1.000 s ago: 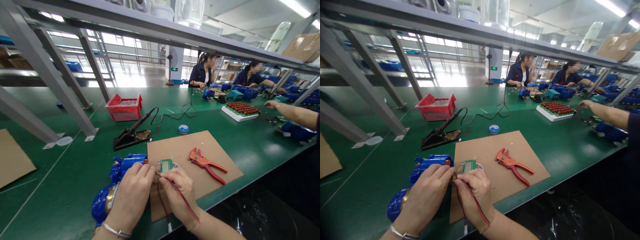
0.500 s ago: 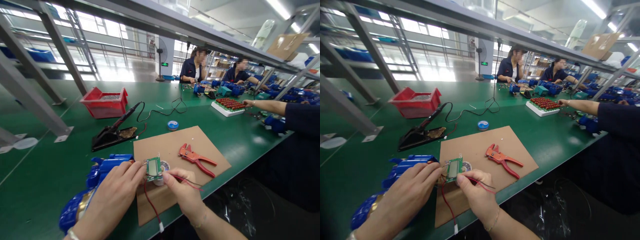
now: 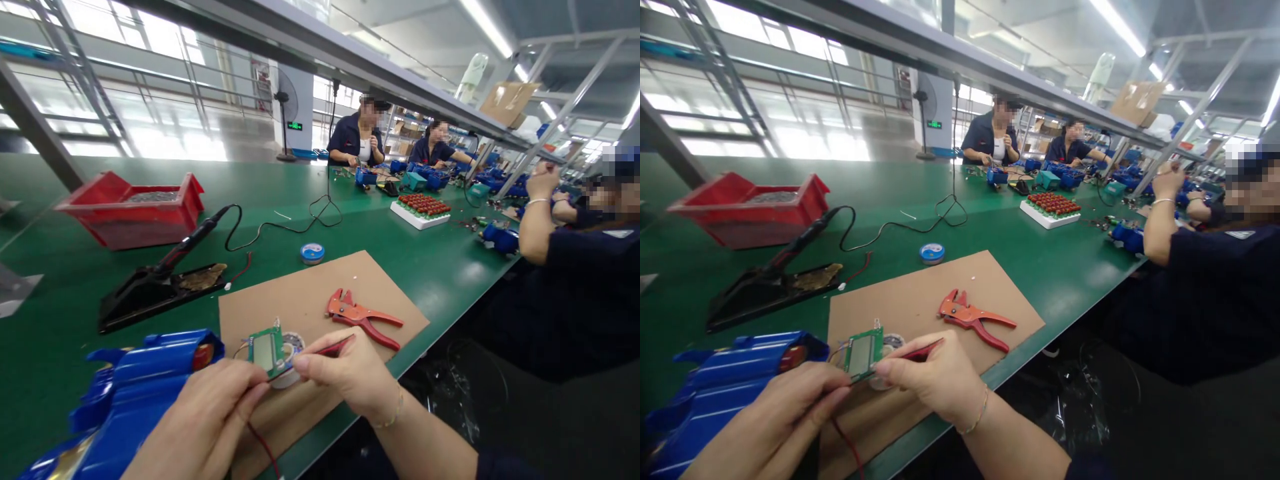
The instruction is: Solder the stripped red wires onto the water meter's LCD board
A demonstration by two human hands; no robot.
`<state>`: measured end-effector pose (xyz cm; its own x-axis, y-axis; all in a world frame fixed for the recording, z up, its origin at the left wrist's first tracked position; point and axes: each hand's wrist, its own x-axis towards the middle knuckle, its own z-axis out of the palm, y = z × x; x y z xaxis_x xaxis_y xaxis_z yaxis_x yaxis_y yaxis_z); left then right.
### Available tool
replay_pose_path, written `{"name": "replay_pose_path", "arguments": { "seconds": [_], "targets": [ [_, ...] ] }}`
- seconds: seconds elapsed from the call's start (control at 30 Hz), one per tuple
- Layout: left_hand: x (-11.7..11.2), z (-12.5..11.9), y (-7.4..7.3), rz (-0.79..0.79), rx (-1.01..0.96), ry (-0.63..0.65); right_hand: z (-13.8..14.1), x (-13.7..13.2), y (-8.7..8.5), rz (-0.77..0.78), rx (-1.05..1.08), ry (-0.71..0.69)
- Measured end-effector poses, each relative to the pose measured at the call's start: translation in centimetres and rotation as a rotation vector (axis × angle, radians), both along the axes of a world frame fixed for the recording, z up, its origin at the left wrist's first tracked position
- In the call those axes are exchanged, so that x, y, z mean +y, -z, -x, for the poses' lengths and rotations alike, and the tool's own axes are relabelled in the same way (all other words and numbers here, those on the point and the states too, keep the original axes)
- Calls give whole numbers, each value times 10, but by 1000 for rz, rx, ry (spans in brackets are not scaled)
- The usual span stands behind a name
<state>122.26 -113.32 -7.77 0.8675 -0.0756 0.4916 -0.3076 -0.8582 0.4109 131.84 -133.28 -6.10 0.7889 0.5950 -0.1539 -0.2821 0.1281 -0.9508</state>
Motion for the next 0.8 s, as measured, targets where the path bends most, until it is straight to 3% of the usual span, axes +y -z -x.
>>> {"name": "replay_pose_path", "arguments": {
  "seconds": [0.1, 0.17, 0.33, 0.43, 0.63, 0.8],
  "targets": [
    [13, 7, 15, -10, 137, 12, -4, -6, 1, 14, 0, -6],
    [8, 9, 16, 3, 183, 5, -2, -7, 0, 0, -23, -18],
    [-35, 1, -17, 213, 160, -87, 7, -4, -11, -91, -65, -59],
    [-48, -4, -35, 398, 248, -106, 9, -3, -11, -111, -69, -48],
    [-34, 0, -31, 520, 356, -145, 10, -3, -3, -88, -47, 76],
    [-39, 7, -35, 621, 361, -93, 16, 2, -12, -125, -163, 95]
  ]
}}
